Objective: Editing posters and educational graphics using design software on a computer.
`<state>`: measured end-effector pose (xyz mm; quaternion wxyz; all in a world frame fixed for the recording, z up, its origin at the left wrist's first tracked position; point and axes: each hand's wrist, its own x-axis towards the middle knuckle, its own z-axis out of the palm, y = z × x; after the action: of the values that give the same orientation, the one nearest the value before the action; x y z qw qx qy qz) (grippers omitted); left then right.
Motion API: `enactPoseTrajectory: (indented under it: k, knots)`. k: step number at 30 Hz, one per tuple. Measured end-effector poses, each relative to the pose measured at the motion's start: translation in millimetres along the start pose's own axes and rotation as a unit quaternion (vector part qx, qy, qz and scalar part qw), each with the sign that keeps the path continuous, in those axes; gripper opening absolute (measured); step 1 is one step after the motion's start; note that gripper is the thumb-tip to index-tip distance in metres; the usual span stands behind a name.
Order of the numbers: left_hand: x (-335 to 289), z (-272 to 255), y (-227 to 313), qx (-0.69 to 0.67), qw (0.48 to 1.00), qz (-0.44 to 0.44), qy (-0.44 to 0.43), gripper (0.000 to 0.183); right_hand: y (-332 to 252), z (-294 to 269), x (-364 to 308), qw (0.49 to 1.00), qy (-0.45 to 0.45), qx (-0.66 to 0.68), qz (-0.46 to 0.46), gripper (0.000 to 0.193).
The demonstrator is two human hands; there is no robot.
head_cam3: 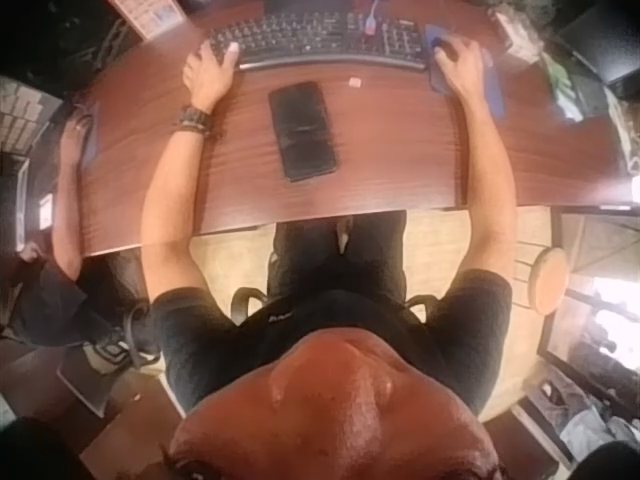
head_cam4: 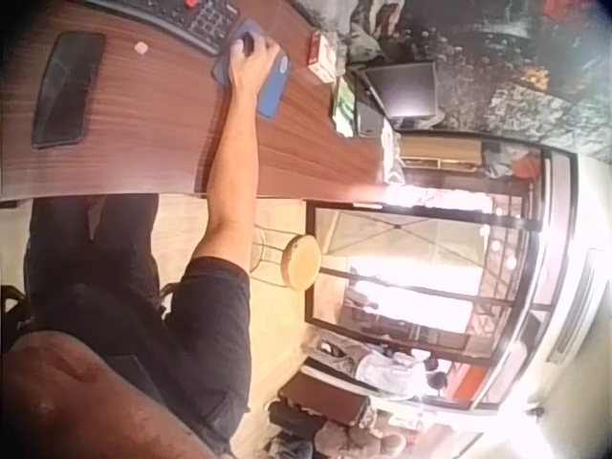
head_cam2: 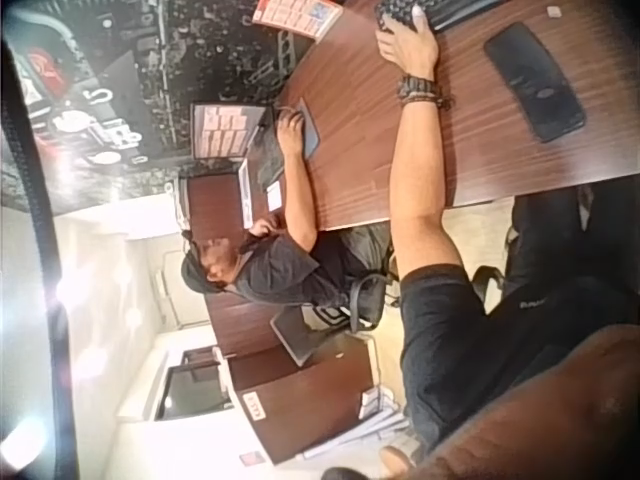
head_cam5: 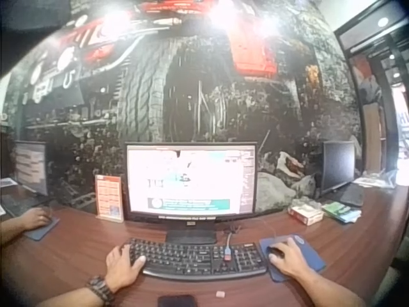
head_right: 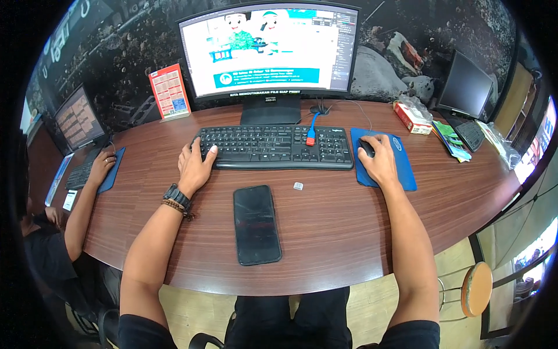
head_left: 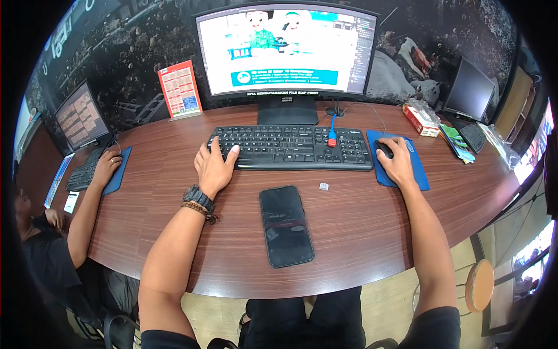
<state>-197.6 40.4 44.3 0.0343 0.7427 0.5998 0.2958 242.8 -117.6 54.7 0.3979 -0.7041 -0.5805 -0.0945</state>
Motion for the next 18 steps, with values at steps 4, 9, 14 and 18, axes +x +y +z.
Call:
enactPoseTrajectory:
  k: [4, 9, 14, 18]
  knots:
    - [1.3, 1.8, 4.4, -0.008, 1.0, -0.002, -0.007, 0.083, 2.0, -2.3, -0.4, 1.0, -0.003, 0.004, 0.001, 0.034]
    - [2.0, 1.3, 3.8, -0.014, 1.0, -0.004, -0.012, 0.083, -0.7, -3.3, 0.4, 1.0, -0.003, -0.013, 0.009, 0.035]
    - [2.4, 3.4, 0.7, -0.01, 1.0, -0.002, -0.007, 0.084, -2.0, -2.2, 0.7, 1.0, -0.006, -0.02, 0.015, 0.034]
    - [1.6, 2.3, 2.2, -0.01, 1.0, -0.004, -0.007, 0.084, -2.5, -3.3, 0.2, 1.0, -0.006, -0.018, 0.015, 0.034]
